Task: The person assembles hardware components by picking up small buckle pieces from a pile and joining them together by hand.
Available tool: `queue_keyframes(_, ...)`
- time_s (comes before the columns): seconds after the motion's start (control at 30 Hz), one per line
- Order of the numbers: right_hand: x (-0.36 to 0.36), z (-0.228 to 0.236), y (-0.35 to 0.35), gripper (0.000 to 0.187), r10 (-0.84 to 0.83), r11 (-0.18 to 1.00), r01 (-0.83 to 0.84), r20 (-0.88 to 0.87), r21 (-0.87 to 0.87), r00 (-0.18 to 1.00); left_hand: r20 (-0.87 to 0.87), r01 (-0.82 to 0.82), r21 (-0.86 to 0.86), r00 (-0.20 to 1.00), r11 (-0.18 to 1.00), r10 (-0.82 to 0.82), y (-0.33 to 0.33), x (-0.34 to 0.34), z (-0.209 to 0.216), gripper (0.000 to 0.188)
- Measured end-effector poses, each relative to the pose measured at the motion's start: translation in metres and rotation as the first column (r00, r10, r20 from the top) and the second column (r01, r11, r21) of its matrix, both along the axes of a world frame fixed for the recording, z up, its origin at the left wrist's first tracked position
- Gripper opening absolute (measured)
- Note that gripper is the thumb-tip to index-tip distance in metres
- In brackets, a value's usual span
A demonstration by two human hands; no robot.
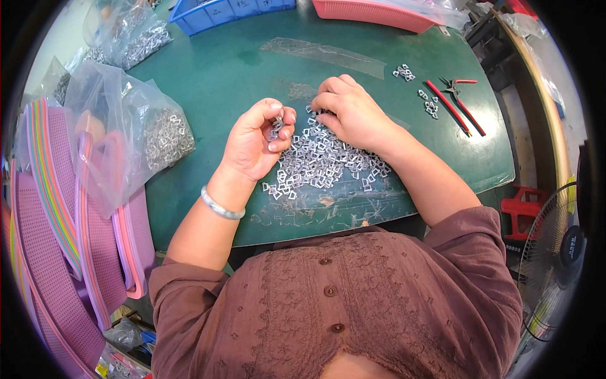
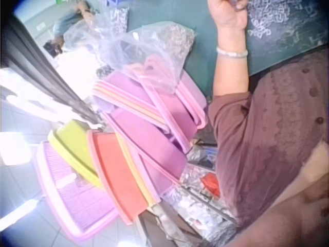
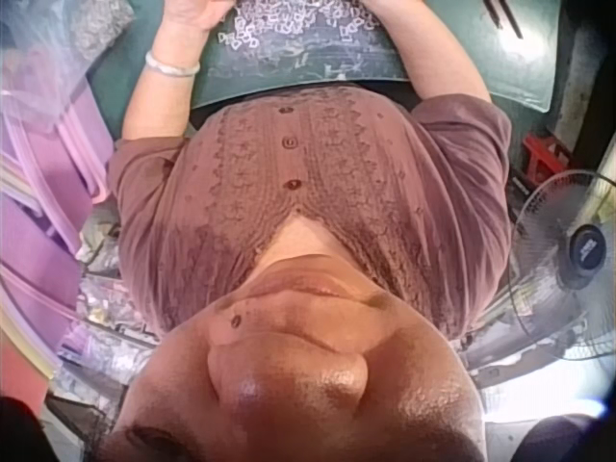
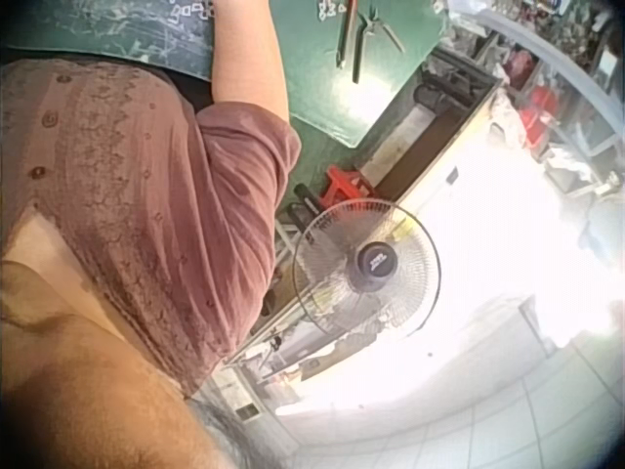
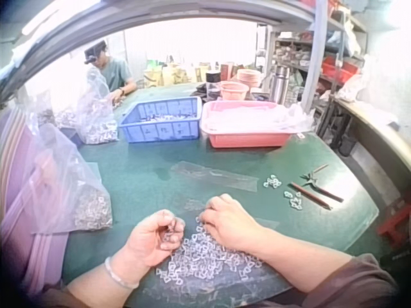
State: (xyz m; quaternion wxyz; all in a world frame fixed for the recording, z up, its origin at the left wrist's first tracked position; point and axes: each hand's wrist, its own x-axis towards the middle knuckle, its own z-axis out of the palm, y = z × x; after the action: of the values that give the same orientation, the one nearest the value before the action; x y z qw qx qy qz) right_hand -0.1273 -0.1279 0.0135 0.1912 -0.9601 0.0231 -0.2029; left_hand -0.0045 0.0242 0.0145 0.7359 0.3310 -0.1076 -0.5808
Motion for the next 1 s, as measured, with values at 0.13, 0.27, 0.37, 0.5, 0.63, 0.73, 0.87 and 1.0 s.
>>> queue_keyframes(0.13,0.000,0.001,0.000,0.015,0.001,1.000,-0.002,0.023,0.018,1.000,-0.027,0.034,0.008,0.999,0.999,-0.034,0.000,-0.001,0.001,0.006)
queue_keyframes(0.27,-0.003,0.010,0.003,0.012,-0.066,0.892,0.084,-0.055,0.443,0.996,0.085,0.000,0.074,0.996,0.997,-0.006,-0.002,-0.005,0.003,0.006)
queue_keyframes(0.37,-0.005,0.013,0.004,0.013,-0.067,0.610,0.142,-0.128,0.780,0.989,0.299,-0.070,0.232,0.954,0.970,-0.003,-0.004,-0.015,0.007,0.010)
queue_keyframes(0.5,-0.006,0.020,0.012,0.017,-0.062,0.419,0.107,-0.089,0.902,0.994,0.403,-0.064,0.255,0.914,0.965,-0.045,-0.004,-0.020,0.010,0.010)
queue_keyframes(0.63,-0.008,0.018,0.013,0.017,-0.042,0.447,0.110,-0.102,0.888,0.994,0.430,-0.058,0.246,0.901,0.968,-0.055,-0.003,-0.021,0.010,0.009)
queue_keyframes(0.73,-0.008,0.014,0.014,0.018,-0.030,0.457,0.087,-0.082,0.885,0.996,0.455,-0.056,0.237,0.889,0.970,-0.060,-0.003,-0.023,0.009,0.008)
queue_keyframes(0.87,-0.008,0.015,0.015,0.019,-0.023,0.471,0.088,-0.087,0.878,0.996,0.490,-0.071,0.240,0.870,0.968,-0.057,-0.002,-0.024,0.008,0.007)
queue_keyframes(1.0,-0.008,0.017,0.015,0.019,-0.023,0.420,0.110,-0.111,0.901,0.994,0.501,-0.092,0.228,0.865,0.969,-0.036,-0.002,-0.024,0.009,0.008)
